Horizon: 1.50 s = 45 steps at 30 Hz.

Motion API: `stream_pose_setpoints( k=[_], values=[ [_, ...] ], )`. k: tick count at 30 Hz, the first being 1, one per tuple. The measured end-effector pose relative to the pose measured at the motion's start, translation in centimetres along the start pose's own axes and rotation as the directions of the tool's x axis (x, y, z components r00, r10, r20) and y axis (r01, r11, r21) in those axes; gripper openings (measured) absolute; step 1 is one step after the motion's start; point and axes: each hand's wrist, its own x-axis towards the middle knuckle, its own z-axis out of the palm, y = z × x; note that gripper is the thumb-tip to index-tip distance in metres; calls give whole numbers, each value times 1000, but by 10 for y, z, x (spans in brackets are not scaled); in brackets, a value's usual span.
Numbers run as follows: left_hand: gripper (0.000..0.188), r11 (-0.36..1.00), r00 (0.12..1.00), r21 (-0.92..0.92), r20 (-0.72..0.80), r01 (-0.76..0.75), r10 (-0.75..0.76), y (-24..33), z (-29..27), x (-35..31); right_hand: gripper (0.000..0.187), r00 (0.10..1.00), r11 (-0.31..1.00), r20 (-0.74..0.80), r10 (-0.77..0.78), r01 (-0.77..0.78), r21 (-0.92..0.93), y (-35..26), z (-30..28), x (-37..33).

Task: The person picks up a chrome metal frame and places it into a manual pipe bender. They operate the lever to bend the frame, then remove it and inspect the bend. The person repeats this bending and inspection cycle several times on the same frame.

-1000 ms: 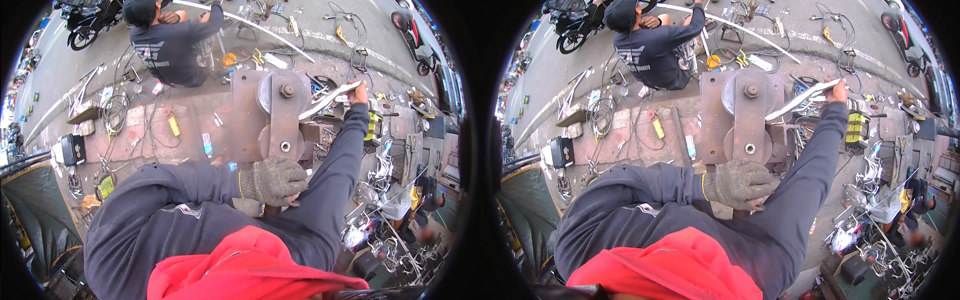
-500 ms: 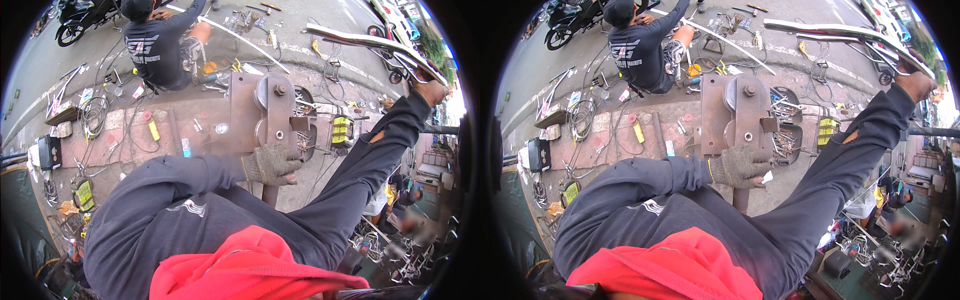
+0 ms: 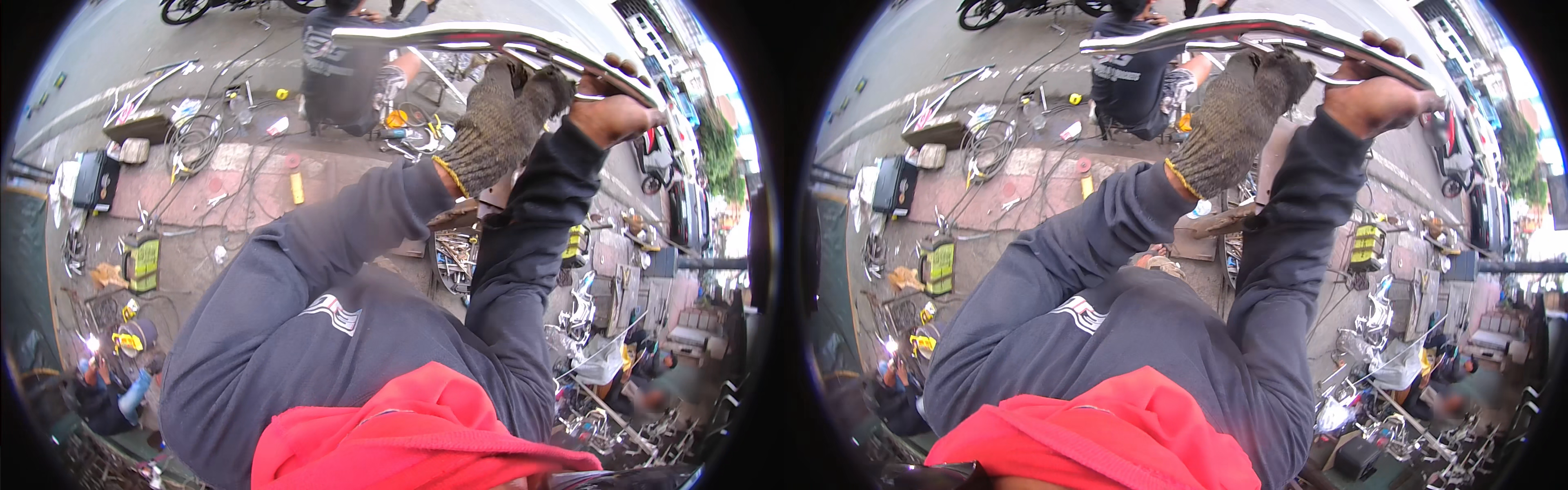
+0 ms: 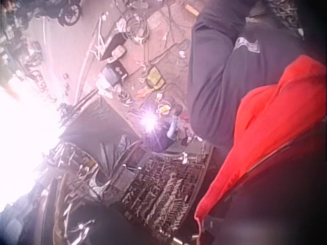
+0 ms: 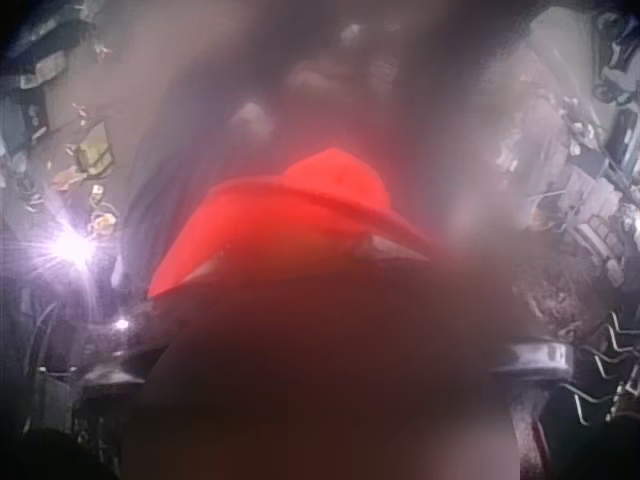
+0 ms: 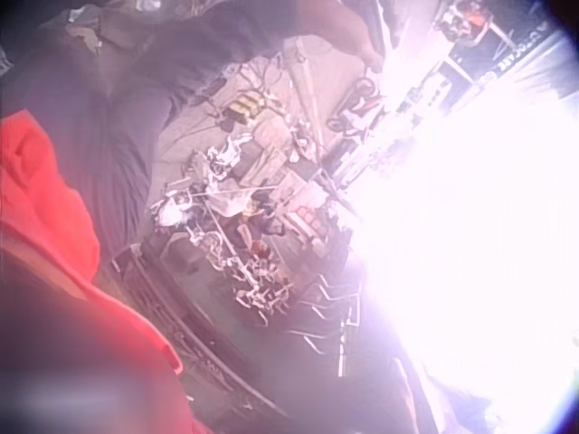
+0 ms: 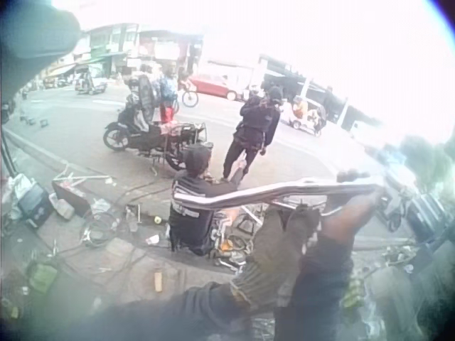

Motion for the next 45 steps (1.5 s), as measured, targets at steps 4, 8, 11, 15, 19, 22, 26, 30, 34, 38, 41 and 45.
stream_pose_setpoints(
  k=[4,8,11,15,19,22,26,30,34,38,41,45],
  values=[
    [31,962,897,-272,-425,-1,-119,-39,-56,-51,70,945,964,-212,251,-223,147,75,36,-163],
    [25,152,698,-978,-7,146,-716,-71,-110,-112,69,813,815,-120,569,-540,211,117,21,-262],
    [24,271,666,-906,15,324,-746,-82,-141,-150,69,622,660,-221,751,-704,263,149,-2,-297],
    [31,365,567,-711,56,600,-822,-74,-154,-179,63,475,556,-351,807,-812,178,174,-7,-306],
    [31,277,586,-874,10,399,-810,-74,-149,-187,67,313,251,-328,892,-943,-217,139,-16,-302],
    [27,282,517,-777,64,563,-854,-78,-150,-198,54,618,180,-421,664,-679,-712,99,-42,-300],
    [25,684,762,-591,-172,427,-624,-76,-145,-211,69,804,-120,231,548,349,-930,104,-77,-302],
    [26,195,598,-871,133,450,-790,-66,-130,-221,79,860,139,241,451,199,-970,129,-93,-294],
    [34,480,692,-663,81,574,-717,-64,-122,-234,55,868,145,266,419,226,-963,129,-92,-292],
    [29,487,689,-683,32,544,-724,-65,-113,-248,53,857,119,256,448,226,-967,122,-86,-300],
    [34,874,877,-175,-89,453,-472,-66,-106,-258,53,860,160,223,459,167,-973,119,-83,-303],
    [37,858,872,-198,-27,474,-489,-69,-93,-265,47,858,304,171,485,18,-952,116,-85,-307]
  ],
)
